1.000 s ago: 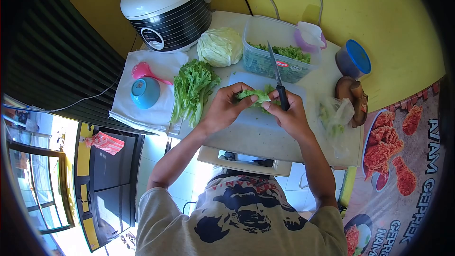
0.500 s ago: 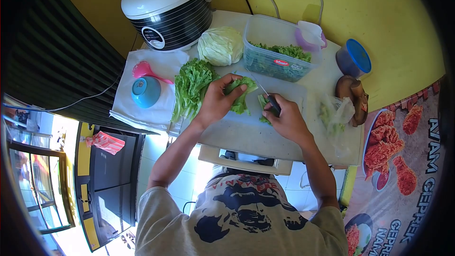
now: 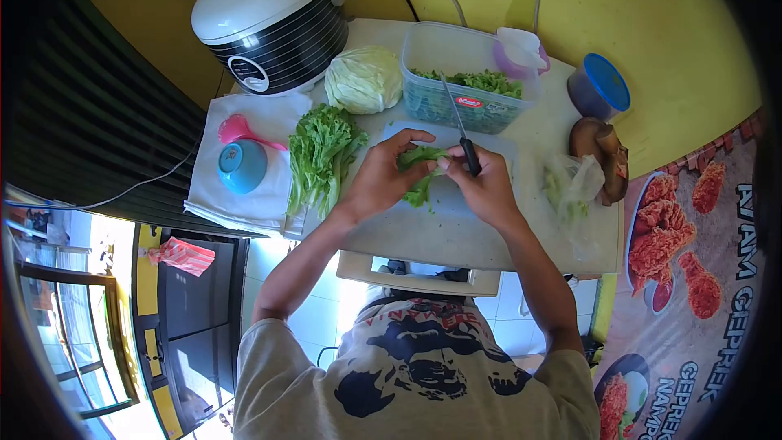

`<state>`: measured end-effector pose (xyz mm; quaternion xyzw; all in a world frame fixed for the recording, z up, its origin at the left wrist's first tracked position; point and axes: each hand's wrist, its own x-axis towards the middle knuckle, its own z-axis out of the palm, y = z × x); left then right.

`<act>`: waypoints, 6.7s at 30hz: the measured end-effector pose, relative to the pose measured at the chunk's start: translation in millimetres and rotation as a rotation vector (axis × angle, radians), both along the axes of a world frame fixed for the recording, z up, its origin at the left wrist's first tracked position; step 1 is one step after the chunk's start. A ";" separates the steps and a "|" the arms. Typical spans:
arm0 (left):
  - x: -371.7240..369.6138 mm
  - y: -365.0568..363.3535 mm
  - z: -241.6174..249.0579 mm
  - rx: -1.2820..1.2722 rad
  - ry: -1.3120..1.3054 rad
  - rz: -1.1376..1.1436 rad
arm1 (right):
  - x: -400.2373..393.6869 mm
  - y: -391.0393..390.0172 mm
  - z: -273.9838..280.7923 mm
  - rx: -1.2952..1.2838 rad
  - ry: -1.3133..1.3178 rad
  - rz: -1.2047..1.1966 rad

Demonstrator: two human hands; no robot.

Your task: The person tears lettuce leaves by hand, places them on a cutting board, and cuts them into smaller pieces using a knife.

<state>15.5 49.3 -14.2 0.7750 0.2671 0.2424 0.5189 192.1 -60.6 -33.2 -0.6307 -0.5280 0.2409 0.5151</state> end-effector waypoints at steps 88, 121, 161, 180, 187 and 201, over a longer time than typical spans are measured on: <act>-0.4 -19.1 -40.2 0.634 0.159 0.239 | -16.7 -86.4 -22.0 -0.195 -0.754 -0.068; -22.4 -34.5 -44.5 0.833 0.136 0.138 | -46.8 -42.7 -12.1 -0.272 -0.819 0.018; -41.3 -34.4 -43.9 0.810 0.125 0.113 | -51.7 -76.8 -14.0 -0.200 -0.660 0.052; -39.8 -38.3 -43.1 0.779 0.124 0.143 | -48.6 -105.9 7.9 -0.332 -0.761 0.121; -42.2 -23.7 -43.7 0.617 0.039 0.095 | -35.0 -115.9 29.5 -0.266 -0.614 0.125; -33.0 -4.8 -41.5 0.563 0.140 0.294 | -38.5 -20.2 -2.0 -0.172 -0.154 -0.065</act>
